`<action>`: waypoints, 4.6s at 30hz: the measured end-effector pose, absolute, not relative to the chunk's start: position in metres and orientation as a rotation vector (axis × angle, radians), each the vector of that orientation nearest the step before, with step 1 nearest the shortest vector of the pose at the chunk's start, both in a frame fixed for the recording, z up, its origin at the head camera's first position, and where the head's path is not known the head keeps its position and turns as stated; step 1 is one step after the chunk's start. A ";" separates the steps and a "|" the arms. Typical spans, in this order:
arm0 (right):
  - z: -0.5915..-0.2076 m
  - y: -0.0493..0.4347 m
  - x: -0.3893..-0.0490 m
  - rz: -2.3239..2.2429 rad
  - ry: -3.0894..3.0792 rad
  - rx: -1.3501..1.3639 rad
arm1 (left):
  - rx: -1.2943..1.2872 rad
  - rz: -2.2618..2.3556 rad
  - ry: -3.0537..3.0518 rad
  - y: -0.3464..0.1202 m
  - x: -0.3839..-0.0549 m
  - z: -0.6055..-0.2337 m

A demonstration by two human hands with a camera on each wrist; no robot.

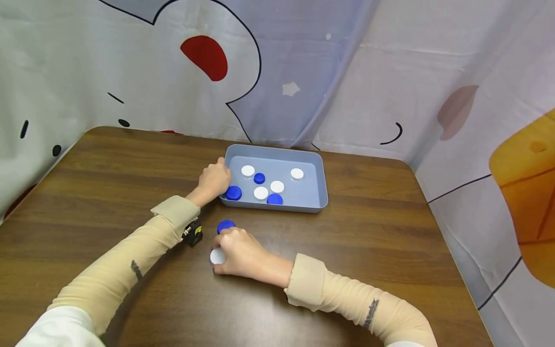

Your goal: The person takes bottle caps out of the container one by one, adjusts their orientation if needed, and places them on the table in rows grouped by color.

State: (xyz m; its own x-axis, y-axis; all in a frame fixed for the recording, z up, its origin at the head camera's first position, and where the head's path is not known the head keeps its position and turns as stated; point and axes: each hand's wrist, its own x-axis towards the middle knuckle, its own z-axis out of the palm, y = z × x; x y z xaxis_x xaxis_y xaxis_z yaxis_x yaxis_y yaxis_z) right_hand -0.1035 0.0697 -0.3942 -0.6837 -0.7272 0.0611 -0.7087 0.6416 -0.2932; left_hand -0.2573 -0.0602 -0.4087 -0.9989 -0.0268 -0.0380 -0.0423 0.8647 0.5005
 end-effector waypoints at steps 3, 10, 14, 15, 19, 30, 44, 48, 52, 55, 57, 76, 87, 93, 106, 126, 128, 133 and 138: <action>-0.395 0.070 -0.104 -0.462 2.791 -1.222 | -0.056 0.809 3.002 -0.060 -0.258 -0.408; -0.394 0.070 -0.105 -0.480 2.780 -1.232 | -0.062 0.811 3.002 -0.059 -0.258 -0.408; -0.395 0.070 -0.104 -0.478 2.780 -1.239 | -0.060 0.821 3.004 -0.059 -0.257 -0.408; -0.395 0.070 -0.104 -0.476 2.781 -1.241 | -0.060 0.822 3.004 -0.060 -0.257 -0.408; -0.396 0.070 -0.104 -0.470 2.786 -1.249 | -0.064 0.816 2.999 -0.060 -0.257 -0.408; -0.393 0.070 -0.102 -0.440 2.789 -1.250 | -0.060 0.792 3.003 -0.060 -0.258 -0.409; -0.367 0.078 -0.114 -0.547 2.861 -1.287 | -0.070 0.794 3.007 -0.060 -0.258 -0.408; -0.360 0.081 -0.119 -0.614 2.855 -1.277 | -0.060 0.799 3.015 -0.061 -0.258 -0.409; -0.353 0.084 -0.124 -0.662 2.869 -1.226 | -0.058 0.803 3.018 -0.061 -0.257 -0.409; -0.347 0.086 -0.129 -0.696 2.890 -1.178 | -0.056 0.804 3.019 -0.061 -0.257 -0.409; -0.342 0.087 -0.133 -0.704 2.908 -1.158 | -0.057 0.810 3.020 -0.061 -0.257 -0.409; -0.339 0.111 -0.197 -0.742 3.028 -0.973 | -0.060 0.819 3.017 -0.061 -0.258 -0.411; -0.342 0.125 -0.234 -0.654 3.053 -0.811 | -0.076 0.809 3.004 -0.060 -0.259 -0.410; -0.347 0.127 -0.248 -0.609 3.042 -0.780 | -0.079 0.814 2.995 -0.060 -0.258 -0.409; -0.367 0.126 -0.272 -0.474 2.988 -0.674 | -0.072 0.819 2.993 -0.056 -0.256 -0.408; -0.376 0.124 -0.279 -0.414 2.951 -0.647 | -0.058 0.825 3.005 -0.055 -0.255 -0.409; -0.378 0.124 -0.279 -0.406 2.956 -0.649 | -0.058 0.821 3.008 -0.055 -0.255 -0.409; -0.381 0.123 -0.278 -0.407 2.964 -0.648 | -0.058 0.813 3.015 -0.056 -0.255 -0.410; -0.382 0.123 -0.278 -0.433 2.968 -0.643 | -0.059 0.814 3.015 -0.056 -0.255 -0.410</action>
